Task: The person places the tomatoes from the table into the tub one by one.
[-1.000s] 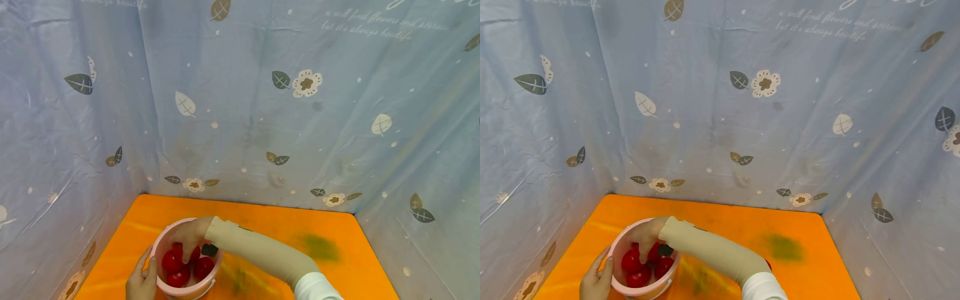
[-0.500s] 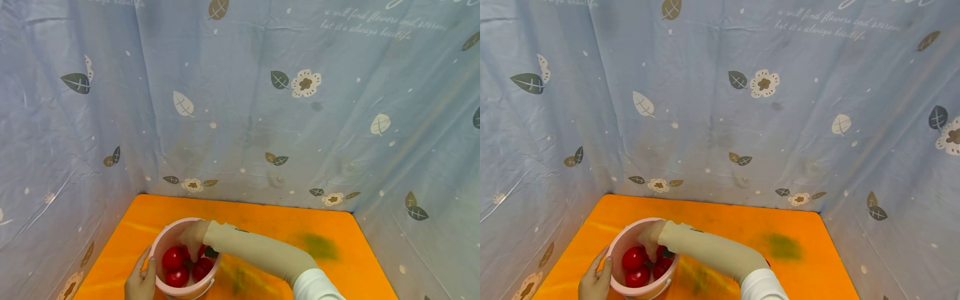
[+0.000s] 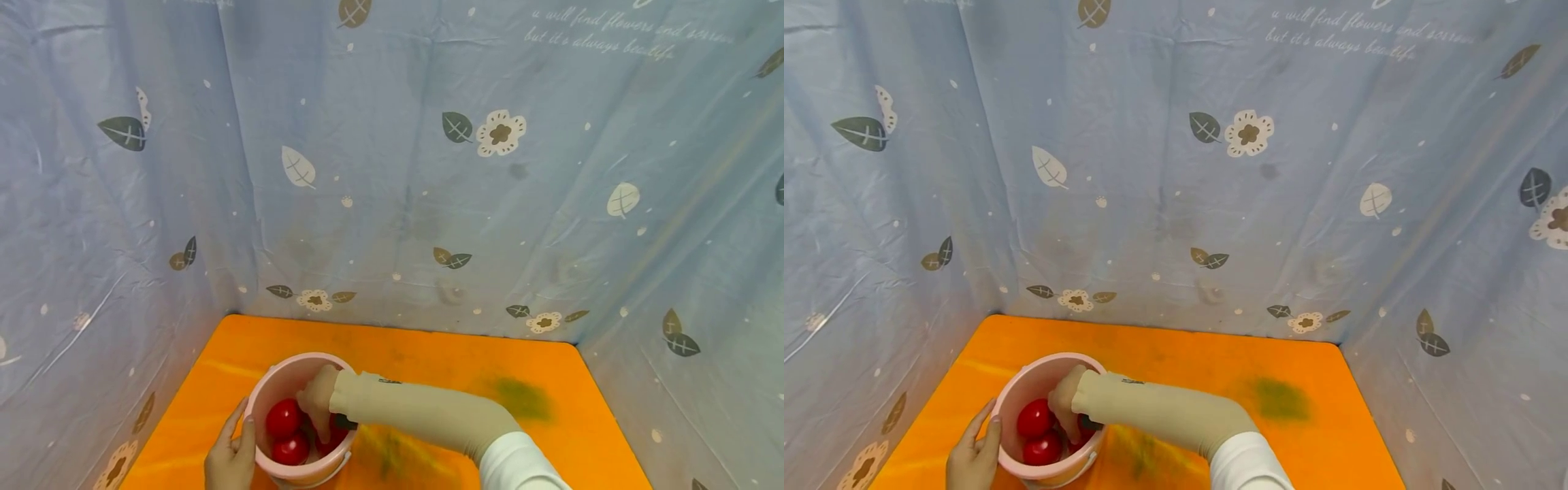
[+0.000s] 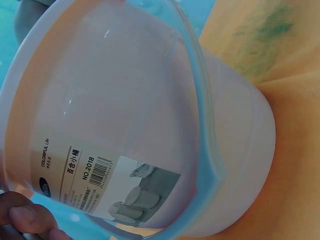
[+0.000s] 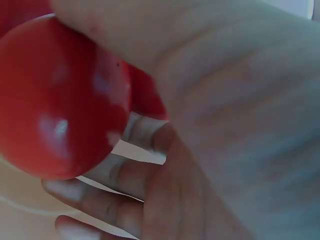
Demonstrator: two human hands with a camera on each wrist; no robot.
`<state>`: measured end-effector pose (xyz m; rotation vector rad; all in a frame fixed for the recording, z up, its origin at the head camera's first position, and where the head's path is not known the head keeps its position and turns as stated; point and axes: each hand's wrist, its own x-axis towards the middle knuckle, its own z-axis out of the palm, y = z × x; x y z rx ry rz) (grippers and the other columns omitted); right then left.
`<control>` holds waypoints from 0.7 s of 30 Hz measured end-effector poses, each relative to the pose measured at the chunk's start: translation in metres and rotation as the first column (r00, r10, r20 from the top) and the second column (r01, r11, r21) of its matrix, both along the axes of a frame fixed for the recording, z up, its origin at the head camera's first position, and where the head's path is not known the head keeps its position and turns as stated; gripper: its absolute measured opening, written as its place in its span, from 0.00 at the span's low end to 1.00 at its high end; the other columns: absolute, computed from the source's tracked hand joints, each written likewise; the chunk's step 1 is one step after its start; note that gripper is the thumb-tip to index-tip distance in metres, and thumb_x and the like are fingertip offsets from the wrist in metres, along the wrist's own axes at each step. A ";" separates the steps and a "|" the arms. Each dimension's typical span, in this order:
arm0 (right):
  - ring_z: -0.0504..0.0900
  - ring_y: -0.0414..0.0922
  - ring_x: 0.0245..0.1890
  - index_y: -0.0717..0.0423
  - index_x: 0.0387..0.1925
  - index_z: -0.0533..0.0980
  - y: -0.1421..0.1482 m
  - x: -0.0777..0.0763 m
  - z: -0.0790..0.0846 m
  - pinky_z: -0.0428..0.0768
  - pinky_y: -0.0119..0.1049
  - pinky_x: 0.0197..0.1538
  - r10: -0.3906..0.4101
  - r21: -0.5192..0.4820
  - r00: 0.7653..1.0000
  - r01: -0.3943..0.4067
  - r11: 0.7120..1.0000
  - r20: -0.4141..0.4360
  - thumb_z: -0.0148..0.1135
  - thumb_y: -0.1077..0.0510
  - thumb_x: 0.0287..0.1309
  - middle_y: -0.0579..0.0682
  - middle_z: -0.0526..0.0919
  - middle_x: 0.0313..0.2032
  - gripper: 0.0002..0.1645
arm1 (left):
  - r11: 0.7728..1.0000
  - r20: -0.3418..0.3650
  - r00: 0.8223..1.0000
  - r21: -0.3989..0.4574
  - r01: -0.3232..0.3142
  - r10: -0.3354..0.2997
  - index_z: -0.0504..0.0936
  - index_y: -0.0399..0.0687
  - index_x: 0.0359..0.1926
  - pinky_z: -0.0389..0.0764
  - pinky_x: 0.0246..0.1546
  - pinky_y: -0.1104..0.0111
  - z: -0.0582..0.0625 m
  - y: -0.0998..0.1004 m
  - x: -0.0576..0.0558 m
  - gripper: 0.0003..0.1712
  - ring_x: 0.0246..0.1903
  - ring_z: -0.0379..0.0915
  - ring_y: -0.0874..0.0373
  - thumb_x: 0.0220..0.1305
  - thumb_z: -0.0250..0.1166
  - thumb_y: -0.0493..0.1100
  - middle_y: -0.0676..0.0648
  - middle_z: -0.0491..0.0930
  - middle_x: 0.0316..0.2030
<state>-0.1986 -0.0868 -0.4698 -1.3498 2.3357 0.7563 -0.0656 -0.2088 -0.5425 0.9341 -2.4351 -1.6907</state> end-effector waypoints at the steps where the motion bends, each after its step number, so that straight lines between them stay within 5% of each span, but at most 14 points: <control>1: 0.73 0.33 0.32 0.36 0.42 0.74 -0.001 0.000 0.000 0.73 0.28 0.37 -0.010 0.007 1.000 0.010 1.000 0.000 0.80 0.36 0.28 0.34 0.76 0.33 0.35 | 1.000 -0.003 1.000 0.004 0.005 -0.004 0.48 0.49 0.75 0.71 0.22 0.69 0.001 0.000 0.000 0.49 0.24 0.68 0.53 0.65 0.37 0.75 0.41 0.80 0.32; 13: 0.73 0.33 0.32 0.37 0.29 0.83 0.001 -0.001 0.007 0.72 0.23 0.37 -0.040 0.018 0.993 0.038 0.999 0.112 0.79 0.41 0.35 0.33 0.78 0.26 0.16 | 1.000 -0.032 0.999 -0.014 0.003 -0.004 0.50 0.48 0.75 0.79 0.29 0.69 0.000 0.001 -0.001 0.49 0.30 0.74 0.54 0.65 0.37 0.74 0.26 0.72 0.57; 17: 0.76 0.31 0.35 0.36 0.41 0.80 0.006 -0.006 0.022 0.74 0.24 0.40 -0.035 -0.140 0.990 0.054 0.989 0.134 0.73 0.38 0.42 0.31 0.80 0.33 0.22 | 1.000 -0.033 0.999 -0.025 0.001 -0.002 0.50 0.48 0.75 0.75 0.25 0.70 0.000 0.000 0.000 0.48 0.26 0.72 0.54 0.66 0.37 0.73 0.27 0.75 0.52; 21: 0.77 0.32 0.38 0.36 0.53 0.74 0.024 -0.013 0.048 0.76 0.27 0.40 -0.032 -0.381 0.988 0.089 0.920 0.153 0.62 0.38 0.57 0.33 0.80 0.44 0.23 | 0.999 -0.033 0.999 -0.044 0.011 -0.013 0.50 0.47 0.75 0.72 0.23 0.70 0.000 -0.002 0.001 0.46 0.24 0.71 0.54 0.67 0.37 0.72 0.30 0.80 0.42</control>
